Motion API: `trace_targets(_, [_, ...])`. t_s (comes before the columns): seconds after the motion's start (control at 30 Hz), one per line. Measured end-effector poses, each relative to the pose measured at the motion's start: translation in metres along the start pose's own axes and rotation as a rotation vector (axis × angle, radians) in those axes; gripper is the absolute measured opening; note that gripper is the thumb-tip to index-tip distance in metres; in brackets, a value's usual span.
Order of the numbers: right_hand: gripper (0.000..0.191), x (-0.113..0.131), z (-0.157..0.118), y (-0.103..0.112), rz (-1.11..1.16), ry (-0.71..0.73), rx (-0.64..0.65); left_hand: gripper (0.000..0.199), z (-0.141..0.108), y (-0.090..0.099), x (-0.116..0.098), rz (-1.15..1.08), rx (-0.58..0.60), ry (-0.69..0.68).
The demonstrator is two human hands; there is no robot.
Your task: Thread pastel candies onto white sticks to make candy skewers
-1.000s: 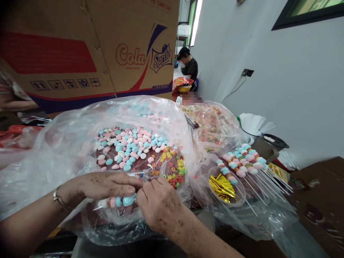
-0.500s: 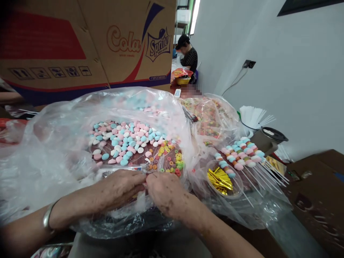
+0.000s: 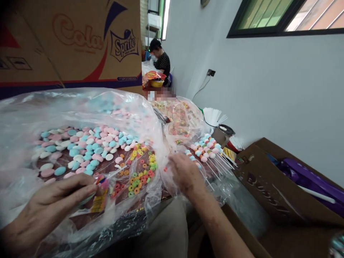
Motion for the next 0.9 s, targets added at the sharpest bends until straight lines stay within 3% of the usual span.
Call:
trace_targets(0.03, [0.027, -0.026, -0.001, -0.004, -0.174, -0.081, 0.065, 0.028, -0.001, -0.002, 0.001, -0.021, 0.014, 0.034])
trace_targets(0.1, [0.027, -0.06, -0.005, -0.011, -0.305, -0.164, 0.148, 0.032, -0.006, -0.01, 0.004, -0.06, 0.066, 0.124])
trace_targets(0.2, [0.026, -0.079, -0.01, -0.028, -0.355, -0.186, 0.229, 0.033, -0.015, -0.023, 0.011, -0.136, 0.102, 0.292])
trace_targets(0.33, [0.03, -0.083, -0.013, -0.041, -0.389, -0.194, 0.267, 0.032, -0.02, -0.034, 0.008, -0.187, 0.121, 0.309])
trace_targets(0.63, [0.031, -0.089, -0.013, -0.033, -0.411, -0.188, 0.259, 0.035, -0.021, -0.035, 0.028, -0.234, 0.174, 0.321])
trace_targets(0.9, [0.03, -0.079, -0.009, -0.04, -0.406, -0.147, 0.272, 0.036, -0.031, -0.041, 0.01, -0.196, 0.13, 0.311])
Point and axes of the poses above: each hand's wrist, its own z-axis towards the middle knuckle, its own y-axis out of the back of the hand, x = y × z, the point moved 9 cm from there along z, towards the middle knuckle, and after that the axes turned 9 degrees about -x, right-handed, at the moved point
